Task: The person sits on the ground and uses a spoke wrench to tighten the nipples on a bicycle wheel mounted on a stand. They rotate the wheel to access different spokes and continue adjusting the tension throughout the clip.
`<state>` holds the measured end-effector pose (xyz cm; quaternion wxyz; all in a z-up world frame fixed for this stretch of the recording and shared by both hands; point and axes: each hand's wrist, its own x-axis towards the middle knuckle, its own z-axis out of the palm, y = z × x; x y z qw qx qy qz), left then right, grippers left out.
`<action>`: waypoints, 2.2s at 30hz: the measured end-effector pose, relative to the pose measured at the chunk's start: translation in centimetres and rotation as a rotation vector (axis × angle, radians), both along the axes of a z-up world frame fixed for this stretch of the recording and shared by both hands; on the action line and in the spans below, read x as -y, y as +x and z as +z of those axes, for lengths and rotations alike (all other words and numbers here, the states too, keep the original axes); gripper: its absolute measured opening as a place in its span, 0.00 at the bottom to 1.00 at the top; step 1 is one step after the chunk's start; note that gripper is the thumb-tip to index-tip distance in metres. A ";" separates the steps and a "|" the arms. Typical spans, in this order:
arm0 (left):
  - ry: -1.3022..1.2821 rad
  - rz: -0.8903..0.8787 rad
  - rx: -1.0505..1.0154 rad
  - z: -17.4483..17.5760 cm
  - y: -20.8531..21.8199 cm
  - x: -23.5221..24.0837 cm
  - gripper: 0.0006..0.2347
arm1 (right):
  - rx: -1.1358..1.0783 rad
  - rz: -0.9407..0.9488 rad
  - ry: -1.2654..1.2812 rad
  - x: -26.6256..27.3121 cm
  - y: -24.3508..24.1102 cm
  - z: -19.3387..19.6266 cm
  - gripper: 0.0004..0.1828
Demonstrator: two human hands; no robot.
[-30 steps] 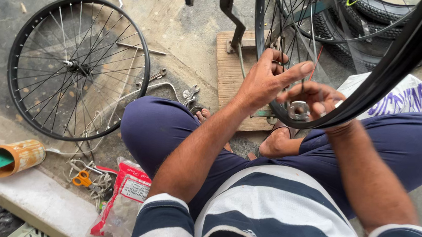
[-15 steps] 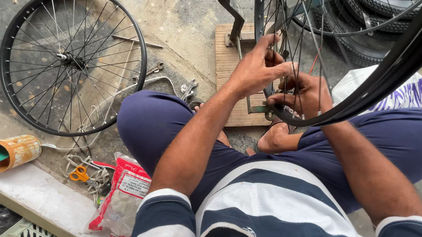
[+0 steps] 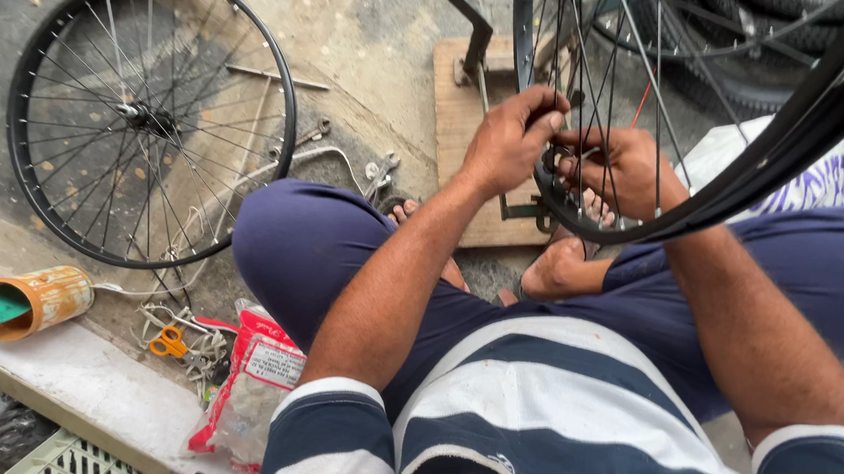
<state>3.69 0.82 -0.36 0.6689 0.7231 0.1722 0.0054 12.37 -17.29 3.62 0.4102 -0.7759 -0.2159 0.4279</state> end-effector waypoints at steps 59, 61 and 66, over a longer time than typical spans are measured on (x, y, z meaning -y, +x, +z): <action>0.970 -0.126 0.359 8.9 -8.3 5.7 0.13 | 0.275 -0.399 0.185 2.9 1.8 -3.5 0.13; 0.969 -0.115 0.370 8.9 -8.3 5.7 0.13 | 0.377 -0.336 0.090 3.2 1.8 -3.7 0.10; 0.970 -0.102 0.383 8.8 -8.3 5.7 0.12 | 0.428 -0.260 0.136 4.2 2.1 -5.4 0.01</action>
